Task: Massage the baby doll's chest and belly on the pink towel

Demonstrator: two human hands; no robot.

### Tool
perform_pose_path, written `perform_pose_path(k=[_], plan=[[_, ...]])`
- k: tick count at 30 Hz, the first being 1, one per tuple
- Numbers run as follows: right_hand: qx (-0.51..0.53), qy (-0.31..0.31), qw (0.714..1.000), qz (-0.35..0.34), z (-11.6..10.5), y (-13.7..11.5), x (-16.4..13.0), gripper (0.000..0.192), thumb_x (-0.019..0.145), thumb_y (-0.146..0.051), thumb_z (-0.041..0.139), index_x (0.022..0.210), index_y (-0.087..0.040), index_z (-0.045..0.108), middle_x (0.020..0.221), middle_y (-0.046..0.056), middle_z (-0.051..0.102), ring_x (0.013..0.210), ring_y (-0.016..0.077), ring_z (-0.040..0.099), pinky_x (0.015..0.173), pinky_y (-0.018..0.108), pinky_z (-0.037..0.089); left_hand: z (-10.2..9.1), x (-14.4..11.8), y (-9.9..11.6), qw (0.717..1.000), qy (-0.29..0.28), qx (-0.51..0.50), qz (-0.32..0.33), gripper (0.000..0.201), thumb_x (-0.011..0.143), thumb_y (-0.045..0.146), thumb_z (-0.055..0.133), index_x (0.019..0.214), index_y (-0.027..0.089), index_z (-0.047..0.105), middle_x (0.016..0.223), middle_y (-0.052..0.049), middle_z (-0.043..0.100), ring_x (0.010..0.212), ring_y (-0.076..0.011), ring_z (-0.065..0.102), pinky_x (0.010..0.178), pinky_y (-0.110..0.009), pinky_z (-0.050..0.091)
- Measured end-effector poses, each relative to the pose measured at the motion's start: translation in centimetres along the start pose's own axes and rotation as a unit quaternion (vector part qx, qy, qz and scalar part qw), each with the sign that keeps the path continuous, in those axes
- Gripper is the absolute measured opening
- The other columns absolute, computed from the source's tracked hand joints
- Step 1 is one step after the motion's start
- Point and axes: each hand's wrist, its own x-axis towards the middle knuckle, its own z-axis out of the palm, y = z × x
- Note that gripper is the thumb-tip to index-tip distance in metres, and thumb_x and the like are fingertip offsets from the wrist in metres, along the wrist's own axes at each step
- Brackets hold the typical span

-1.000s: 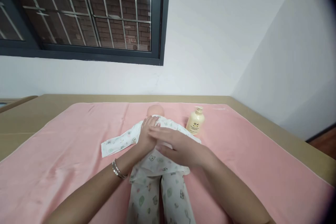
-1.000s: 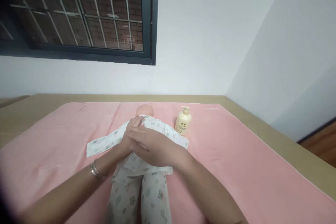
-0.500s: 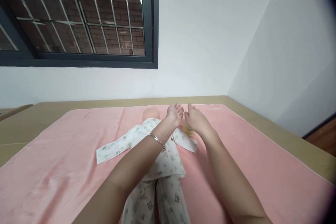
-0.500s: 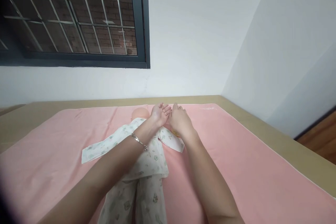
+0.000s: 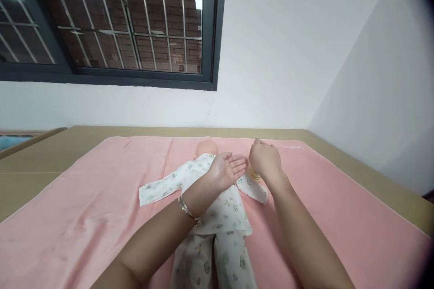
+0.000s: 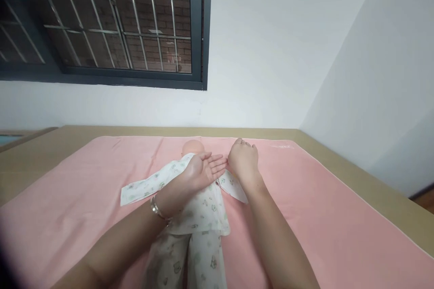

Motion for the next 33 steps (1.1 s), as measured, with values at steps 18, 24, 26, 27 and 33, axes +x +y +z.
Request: perform_pose_path(k=[18, 24, 26, 27, 33], plan=[[0.113, -0.041, 0.99, 0.069, -0.6, -2.0, -0.6, 0.042, 0.095, -0.022, 0.027, 0.133, -0.012, 0.044, 0.133, 0.02, 0.053, 0.128, 0.0349, 0.042, 0.099, 0.067, 0.024, -1.5, -9.6, 2.8, 0.996, 0.049, -0.043, 0.063, 0.034, 0.084, 0.024, 0.044, 0.112, 0.012, 0.058, 0.127, -0.016, 0.061, 0.113, -0.0221, 0.062, 0.097, -0.033, 0.048], [0.259, 0.09, 0.951, -0.141, -4.0, -6.6, -5.4, 0.053, 0.1, -0.038, 0.02, 0.147, -0.015, 0.027, 0.152, 0.014, 0.032, 0.142, 0.0259, 0.023, 0.114, 0.055, 0.014, -0.3, -11.0, 2.8, 0.996, 0.004, -0.025, 0.088, 0.047, 0.091, 0.039, 0.029, 0.122, 0.012, 0.054, 0.127, -0.016, 0.06, 0.122, -0.0253, 0.055, 0.1, -0.04, 0.047], [0.269, 0.114, 0.929, -0.227, -4.5, -8.0, -6.7, 0.06, 0.098, -0.045, 0.023, 0.151, -0.017, 0.016, 0.156, 0.011, 0.022, 0.145, 0.0286, 0.012, 0.114, 0.059, 0.004, 0.1, -12.0, 3.0, 0.989, -0.033, 0.061, 0.133, 0.057, 0.093, 0.05, 0.02, 0.123, 0.015, 0.055, 0.124, -0.015, 0.061, 0.127, -0.0284, 0.05, 0.103, -0.048, 0.044], [0.27, 0.13, 0.919, -0.255, -4.6, -8.6, -7.2, 0.065, 0.097, -0.049, 0.024, 0.152, -0.017, 0.009, 0.158, 0.011, 0.016, 0.145, 0.0309, 0.006, 0.113, 0.062, -0.001, 0.2, -12.6, 3.2, 0.98, -0.041, 0.112, 0.16, 0.062, 0.093, 0.055, 0.017, 0.123, 0.017, 0.055, 0.124, -0.014, 0.061, 0.129, -0.0295, 0.048, 0.104, -0.051, 0.042], [0.314, 0.166, 0.864, -0.357, -4.3, -10.4, -9.3, 0.087, 0.092, -0.061, 0.03, 0.15, -0.013, -0.014, 0.158, 0.015, -0.01, 0.143, 0.0402, -0.005, 0.11, 0.069, -0.002, 0.2, -14.3, 4.0, 0.951, -0.053, 0.175, 0.248, 0.073, 0.092, 0.061, 0.007, 0.131, 0.018, 0.051, 0.135, -0.011, 0.054, 0.139, -0.0266, 0.034, 0.114, -0.048, 0.03]])
